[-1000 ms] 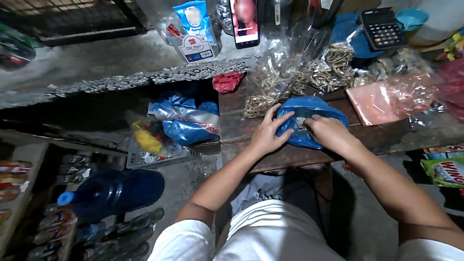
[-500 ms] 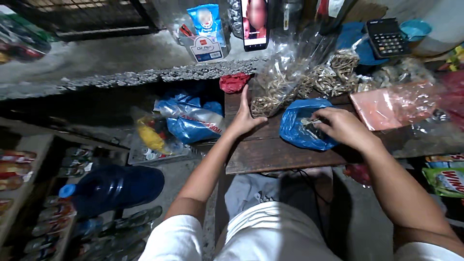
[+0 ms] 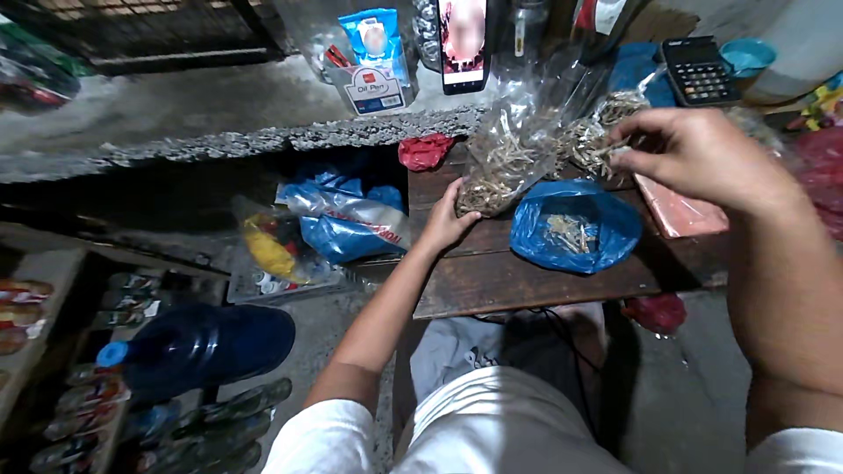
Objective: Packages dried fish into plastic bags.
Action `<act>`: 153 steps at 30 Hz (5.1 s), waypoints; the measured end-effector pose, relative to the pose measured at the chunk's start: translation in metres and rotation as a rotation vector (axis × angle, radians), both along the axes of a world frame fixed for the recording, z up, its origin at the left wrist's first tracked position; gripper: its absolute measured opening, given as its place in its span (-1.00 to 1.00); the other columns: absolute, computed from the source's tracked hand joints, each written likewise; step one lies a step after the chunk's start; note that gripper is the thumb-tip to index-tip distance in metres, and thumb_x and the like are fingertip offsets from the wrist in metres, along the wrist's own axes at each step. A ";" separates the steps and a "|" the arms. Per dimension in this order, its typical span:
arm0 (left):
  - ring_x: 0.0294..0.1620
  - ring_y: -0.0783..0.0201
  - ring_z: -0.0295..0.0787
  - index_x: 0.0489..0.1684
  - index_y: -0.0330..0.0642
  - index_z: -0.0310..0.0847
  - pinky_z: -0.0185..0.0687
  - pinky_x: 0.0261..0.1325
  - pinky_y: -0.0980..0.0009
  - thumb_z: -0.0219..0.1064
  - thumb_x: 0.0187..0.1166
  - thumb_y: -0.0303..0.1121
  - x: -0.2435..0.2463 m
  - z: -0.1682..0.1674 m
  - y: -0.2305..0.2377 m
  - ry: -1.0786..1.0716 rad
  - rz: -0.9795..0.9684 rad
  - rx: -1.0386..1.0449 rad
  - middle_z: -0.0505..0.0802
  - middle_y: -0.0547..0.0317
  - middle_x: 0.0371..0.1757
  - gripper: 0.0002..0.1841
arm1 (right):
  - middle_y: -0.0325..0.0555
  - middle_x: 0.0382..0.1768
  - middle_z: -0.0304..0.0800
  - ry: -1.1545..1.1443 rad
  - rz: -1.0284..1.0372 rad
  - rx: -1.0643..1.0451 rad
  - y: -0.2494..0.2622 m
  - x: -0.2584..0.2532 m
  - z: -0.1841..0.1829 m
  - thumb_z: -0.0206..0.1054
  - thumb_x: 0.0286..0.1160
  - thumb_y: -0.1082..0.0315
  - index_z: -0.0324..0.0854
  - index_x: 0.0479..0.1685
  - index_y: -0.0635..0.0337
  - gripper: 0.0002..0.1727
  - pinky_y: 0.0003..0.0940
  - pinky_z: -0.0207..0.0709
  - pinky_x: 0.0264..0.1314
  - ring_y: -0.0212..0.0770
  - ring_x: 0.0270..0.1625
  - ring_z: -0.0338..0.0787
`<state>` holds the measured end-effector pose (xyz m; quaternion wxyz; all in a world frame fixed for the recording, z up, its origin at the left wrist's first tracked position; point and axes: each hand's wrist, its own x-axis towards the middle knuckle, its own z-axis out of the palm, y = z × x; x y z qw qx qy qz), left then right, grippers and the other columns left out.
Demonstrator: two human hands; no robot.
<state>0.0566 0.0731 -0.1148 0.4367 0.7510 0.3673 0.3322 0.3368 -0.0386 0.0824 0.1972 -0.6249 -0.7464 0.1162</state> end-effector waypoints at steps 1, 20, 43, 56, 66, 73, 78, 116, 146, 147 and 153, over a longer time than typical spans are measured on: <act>0.45 -0.03 0.67 0.71 -0.39 0.19 0.48 0.57 0.05 0.49 0.46 -0.50 0.000 -0.001 0.001 0.001 -0.003 -0.002 0.66 -0.31 0.46 -0.22 | 0.23 -0.04 0.80 -0.005 0.022 0.022 0.007 -0.005 0.008 0.35 0.61 0.44 0.69 0.15 0.34 -0.76 0.12 0.62 0.10 0.06 -0.10 0.80; 0.45 0.02 0.67 0.69 -0.39 0.23 0.50 0.55 0.08 0.44 0.48 -0.57 -0.004 0.003 0.003 -0.064 -0.010 -0.083 0.66 -0.29 0.47 -0.29 | 0.30 0.22 0.74 -0.011 0.166 0.147 0.052 -0.058 0.007 0.15 0.76 0.31 0.65 0.33 0.37 -0.63 -0.01 0.58 0.37 0.12 0.23 0.78; 0.07 0.41 0.78 0.45 -0.54 0.43 0.70 0.22 0.45 0.37 0.51 -0.57 -0.008 0.001 -0.013 -0.253 -0.101 -0.123 0.75 -0.17 0.24 -0.49 | 0.18 0.06 0.81 0.340 0.095 0.102 0.017 -0.055 -0.081 0.33 0.61 0.30 0.69 0.17 0.38 -0.67 -0.14 0.69 0.15 -0.08 0.04 0.83; -0.02 0.49 0.77 0.45 -0.50 0.41 0.72 0.15 0.50 0.28 0.55 -0.61 -0.007 0.003 -0.012 -0.288 -0.096 -0.211 0.77 0.00 0.16 -0.53 | 0.42 0.18 0.68 0.391 -0.493 -0.095 -0.034 0.026 -0.115 0.36 0.54 0.50 0.23 0.66 0.36 -0.33 0.31 0.55 0.25 0.30 0.16 0.75; -0.05 0.51 0.80 0.41 -0.45 0.44 0.76 0.11 0.49 0.33 0.51 -0.62 -0.007 0.002 -0.015 -0.323 -0.021 -0.207 0.81 0.13 0.07 -0.55 | 0.50 0.43 0.51 0.186 -0.475 0.164 -0.058 0.023 -0.081 0.38 0.57 0.34 0.24 0.67 0.41 -0.30 0.32 0.44 0.41 0.41 0.42 0.60; -0.13 0.59 0.70 0.35 -0.51 0.47 0.65 0.04 0.62 0.28 0.56 -0.60 0.006 0.012 -0.009 -0.261 0.036 -0.157 0.76 0.19 -0.06 -0.61 | 0.43 0.05 0.78 -0.086 -0.228 -0.042 -0.061 0.002 -0.082 0.23 0.69 0.46 0.73 0.14 0.44 -0.74 0.45 0.55 0.17 0.45 0.12 0.79; -0.06 0.49 0.68 0.38 -0.53 0.46 0.62 0.09 0.54 0.27 0.59 -0.60 0.032 0.025 0.000 -0.227 0.049 -0.158 0.74 0.01 0.05 -0.61 | 0.51 0.18 0.70 -0.337 -0.333 -0.538 -0.028 0.000 -0.103 0.40 0.63 0.14 0.71 0.11 0.45 -0.56 0.56 0.47 0.09 0.57 0.19 0.71; 0.34 0.06 0.66 0.44 -0.46 0.41 0.60 0.38 0.23 0.29 0.59 -0.52 0.017 0.017 -0.046 -0.064 0.134 0.111 0.63 -0.31 0.38 -0.55 | 0.48 -0.10 0.80 -0.341 -0.391 -0.481 -0.031 0.009 -0.105 0.33 0.65 0.33 0.76 -0.15 0.44 -0.73 0.53 0.48 0.00 0.56 0.09 0.76; 0.26 0.03 0.71 0.64 -0.39 0.28 0.58 0.38 0.14 0.40 0.58 -0.44 0.053 0.038 0.045 0.025 0.060 -0.087 0.69 -0.32 0.34 -0.37 | 0.28 -0.01 0.81 0.264 -0.360 0.028 -0.051 0.039 -0.093 0.38 0.61 0.44 0.78 -0.06 0.44 -0.81 0.11 0.60 0.10 0.08 -0.05 0.78; 0.21 0.01 0.71 0.63 -0.39 0.30 0.58 0.35 0.11 0.43 0.55 -0.45 0.055 0.039 0.046 0.047 0.043 -0.098 0.70 -0.33 0.29 -0.36 | 0.26 -0.01 0.81 0.268 -0.361 0.029 -0.051 0.037 -0.091 0.38 0.60 0.44 0.77 -0.06 0.44 -0.82 0.08 0.59 0.10 0.05 -0.05 0.77; 0.32 0.05 0.69 0.46 -0.45 0.49 0.53 0.45 0.16 0.47 0.50 -0.47 0.056 0.023 0.049 -0.002 -0.021 -0.022 0.71 -0.31 0.34 -0.47 | 0.26 -0.01 0.79 0.273 -0.359 0.026 -0.046 0.043 -0.090 0.36 0.63 0.43 0.76 -0.02 0.45 -0.79 0.03 0.61 0.06 0.02 -0.10 0.76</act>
